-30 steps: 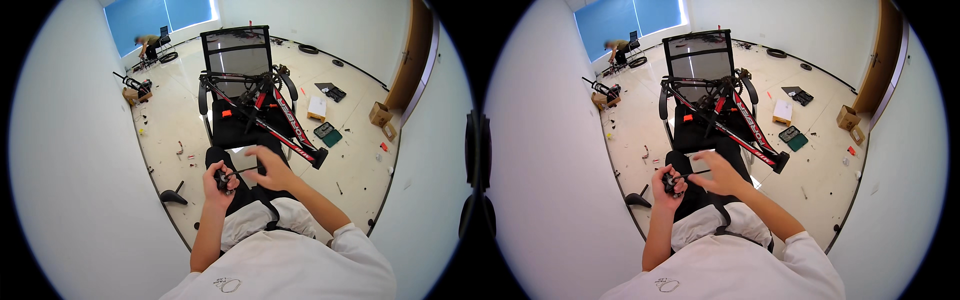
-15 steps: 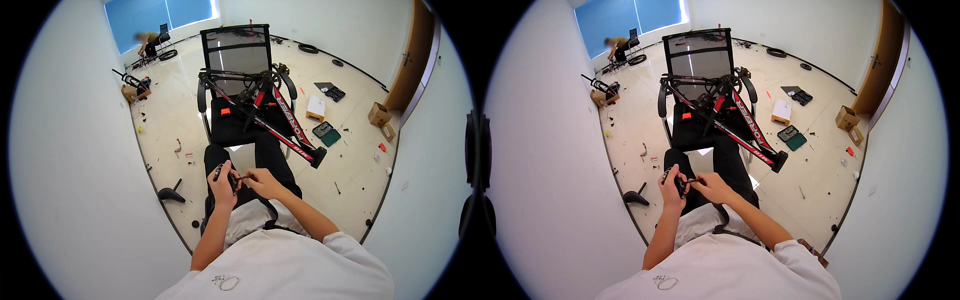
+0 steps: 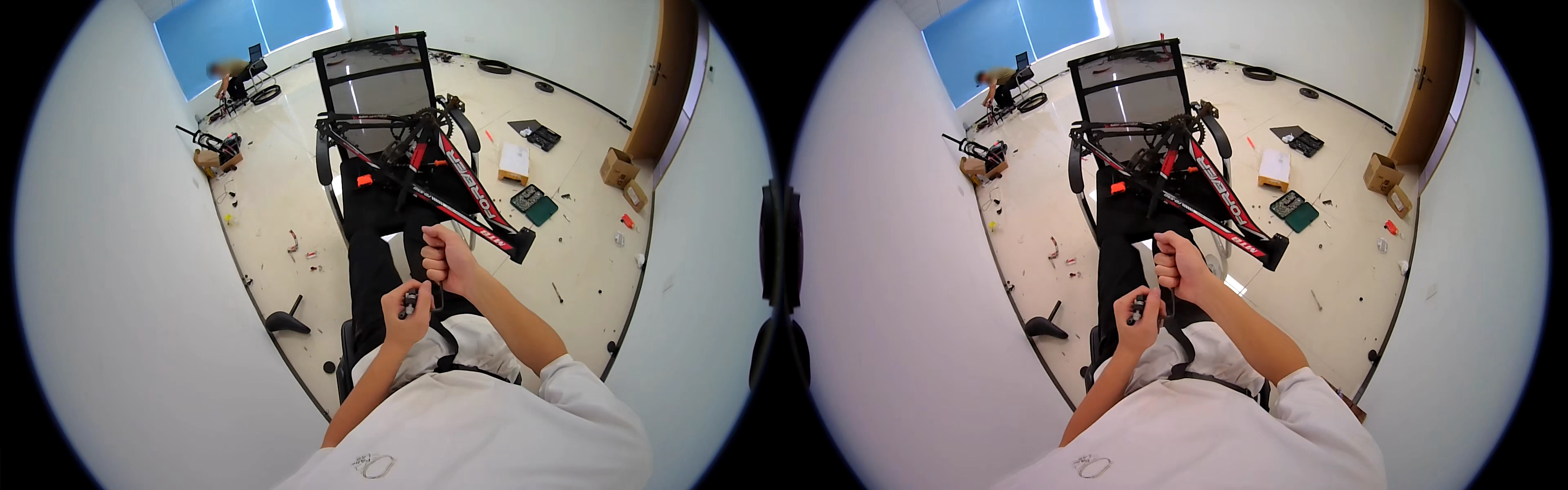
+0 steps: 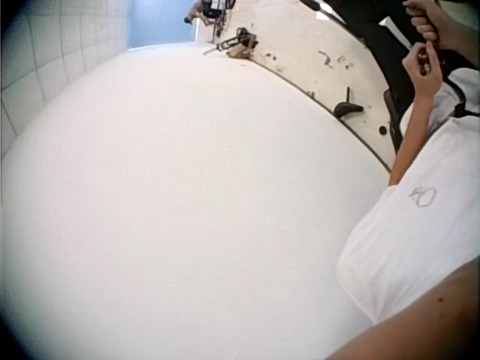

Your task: The person sits on a chair and repeatedly inserts and removes a small black cylindrical component from a larger black housing using both hands. The person manipulates the parts in their lap while a bicycle frame rests on the chair in front of them.

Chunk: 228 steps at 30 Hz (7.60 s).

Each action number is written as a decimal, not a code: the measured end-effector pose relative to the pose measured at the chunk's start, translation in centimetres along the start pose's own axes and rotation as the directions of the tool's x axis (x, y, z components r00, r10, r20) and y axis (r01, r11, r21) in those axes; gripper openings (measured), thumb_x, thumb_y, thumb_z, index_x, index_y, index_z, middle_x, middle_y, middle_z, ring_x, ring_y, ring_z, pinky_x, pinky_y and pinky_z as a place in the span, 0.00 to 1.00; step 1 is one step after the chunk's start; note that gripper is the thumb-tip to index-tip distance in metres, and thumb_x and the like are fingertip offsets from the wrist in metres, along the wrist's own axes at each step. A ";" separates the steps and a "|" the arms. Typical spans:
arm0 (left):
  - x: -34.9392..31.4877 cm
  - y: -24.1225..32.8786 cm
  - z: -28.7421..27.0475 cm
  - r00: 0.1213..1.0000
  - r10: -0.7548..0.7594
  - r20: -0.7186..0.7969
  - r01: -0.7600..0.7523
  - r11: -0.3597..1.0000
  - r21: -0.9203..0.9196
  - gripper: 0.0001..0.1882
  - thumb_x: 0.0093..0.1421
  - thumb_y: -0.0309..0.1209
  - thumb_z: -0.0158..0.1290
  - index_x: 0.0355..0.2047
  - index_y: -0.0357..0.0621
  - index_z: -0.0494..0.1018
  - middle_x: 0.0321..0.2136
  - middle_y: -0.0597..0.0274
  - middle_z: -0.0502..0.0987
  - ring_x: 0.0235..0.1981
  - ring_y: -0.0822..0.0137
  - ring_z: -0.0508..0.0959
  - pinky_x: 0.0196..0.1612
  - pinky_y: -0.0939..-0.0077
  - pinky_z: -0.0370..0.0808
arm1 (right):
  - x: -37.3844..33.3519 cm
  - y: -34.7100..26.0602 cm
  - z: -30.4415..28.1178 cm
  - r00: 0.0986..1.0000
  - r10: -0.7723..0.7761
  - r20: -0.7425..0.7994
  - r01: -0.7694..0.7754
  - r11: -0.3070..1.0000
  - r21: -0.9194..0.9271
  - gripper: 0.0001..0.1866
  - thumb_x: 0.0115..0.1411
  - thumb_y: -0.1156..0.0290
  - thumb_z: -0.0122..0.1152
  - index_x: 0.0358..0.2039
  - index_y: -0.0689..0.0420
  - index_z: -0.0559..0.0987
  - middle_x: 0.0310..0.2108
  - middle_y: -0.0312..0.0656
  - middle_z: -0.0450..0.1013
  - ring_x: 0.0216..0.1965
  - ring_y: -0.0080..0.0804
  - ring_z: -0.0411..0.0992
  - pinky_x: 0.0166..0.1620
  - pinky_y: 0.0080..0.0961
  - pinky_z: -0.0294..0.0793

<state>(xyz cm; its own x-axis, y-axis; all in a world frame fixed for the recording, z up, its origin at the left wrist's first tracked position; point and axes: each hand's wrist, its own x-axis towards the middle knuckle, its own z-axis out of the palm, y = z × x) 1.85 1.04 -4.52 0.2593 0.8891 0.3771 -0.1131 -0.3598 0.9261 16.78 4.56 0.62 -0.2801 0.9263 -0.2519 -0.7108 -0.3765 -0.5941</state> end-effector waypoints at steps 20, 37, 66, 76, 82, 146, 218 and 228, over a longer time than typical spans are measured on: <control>2.3 2.8 -3.2 0.866 -0.471 0.166 0.492 0.747 -0.447 0.11 0.59 0.31 0.53 0.22 0.43 0.68 0.15 0.61 0.70 0.12 0.71 0.67 0.13 0.78 0.64 | 1.3 -2.4 -2.1 0.928 -0.013 0.372 0.299 0.621 -0.724 0.25 0.52 0.77 0.53 0.53 0.61 0.68 0.45 0.46 0.74 0.47 0.35 0.72 0.51 0.29 0.71; 2.0 1.2 -1.9 0.900 -0.377 0.221 0.432 0.692 -0.578 0.14 0.50 0.18 0.55 0.33 0.44 0.64 0.22 0.64 0.70 0.20 0.71 0.70 0.21 0.79 0.64 | -1.3 -1.5 2.7 0.823 -0.357 0.442 0.562 0.626 -0.541 0.09 0.57 0.79 0.51 0.39 0.65 0.74 0.41 0.47 0.75 0.38 0.31 0.76 0.41 0.26 0.74; 2.7 -2.4 -4.8 0.834 -0.549 0.052 0.474 0.666 -0.576 0.06 0.49 0.21 0.51 0.20 0.42 0.66 0.17 0.63 0.68 0.16 0.70 0.69 0.20 0.76 0.67 | -5.5 8.0 4.1 0.683 0.002 0.730 0.693 -0.315 -0.648 0.05 0.53 0.67 0.62 0.28 0.53 0.76 0.16 0.32 0.69 0.21 0.32 0.67 0.33 0.26 0.65; 3.5 -2.6 -6.8 0.781 -0.610 0.132 0.495 0.476 -0.727 0.06 0.45 0.22 0.47 0.22 0.45 0.62 0.24 0.60 0.66 0.18 0.66 0.66 0.23 0.75 0.67 | -3.2 8.8 1.7 0.675 0.158 0.721 0.634 -0.625 -0.456 0.08 0.53 0.64 0.59 0.27 0.54 0.75 0.20 0.34 0.72 0.25 0.29 0.71 0.40 0.25 0.64; 3.5 0.2 -6.6 0.788 -0.506 0.350 0.543 0.305 -0.782 0.08 0.43 0.22 0.44 0.26 0.43 0.60 0.23 0.57 0.65 0.17 0.64 0.65 0.22 0.74 0.65 | 0.6 6.1 -2.7 0.901 -0.078 0.426 0.349 -0.453 -0.821 0.08 0.51 0.67 0.58 0.31 0.56 0.76 0.23 0.44 0.74 0.28 0.43 0.75 0.33 0.37 0.73; 2.7 5.0 -4.5 0.868 -0.428 0.251 0.477 0.581 -0.660 0.10 0.42 0.18 0.47 0.24 0.43 0.62 0.23 0.57 0.69 0.21 0.66 0.68 0.23 0.74 0.66 | -0.2 -0.5 -2.7 0.852 -0.301 0.428 0.418 -0.100 -0.903 0.42 0.47 0.64 0.72 0.60 0.61 0.61 0.51 0.53 0.67 0.51 0.41 0.69 0.53 0.33 0.68; 2.7 5.2 -4.7 0.931 -0.362 -0.050 0.260 0.750 -0.608 0.09 0.50 0.17 0.52 0.22 0.42 0.63 0.19 0.62 0.70 0.16 0.69 0.70 0.19 0.78 0.67 | 4.7 -1.4 0.9 0.935 0.088 0.344 0.315 0.242 -0.918 0.30 0.67 0.47 0.41 0.51 0.63 0.74 0.48 0.45 0.74 0.48 0.35 0.72 0.52 0.29 0.68; 1.3 -0.4 -4.7 0.977 -0.199 -0.076 0.179 0.961 -0.213 0.06 0.59 0.29 0.47 0.31 0.39 0.70 0.22 0.63 0.71 0.22 0.70 0.75 0.23 0.78 0.69 | -4.9 0.9 6.6 0.569 0.298 0.767 0.545 0.562 -0.622 0.34 0.63 0.60 0.54 0.65 0.60 0.56 0.56 0.50 0.66 0.53 0.39 0.68 0.57 0.31 0.66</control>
<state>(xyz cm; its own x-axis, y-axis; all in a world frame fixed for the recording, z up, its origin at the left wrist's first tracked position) -2.26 3.70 -4.42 0.2033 0.9617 0.1838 -0.2662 -0.1263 0.9556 13.27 -0.22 6.39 -0.8658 0.4241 0.2656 -0.1507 0.2852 -0.9466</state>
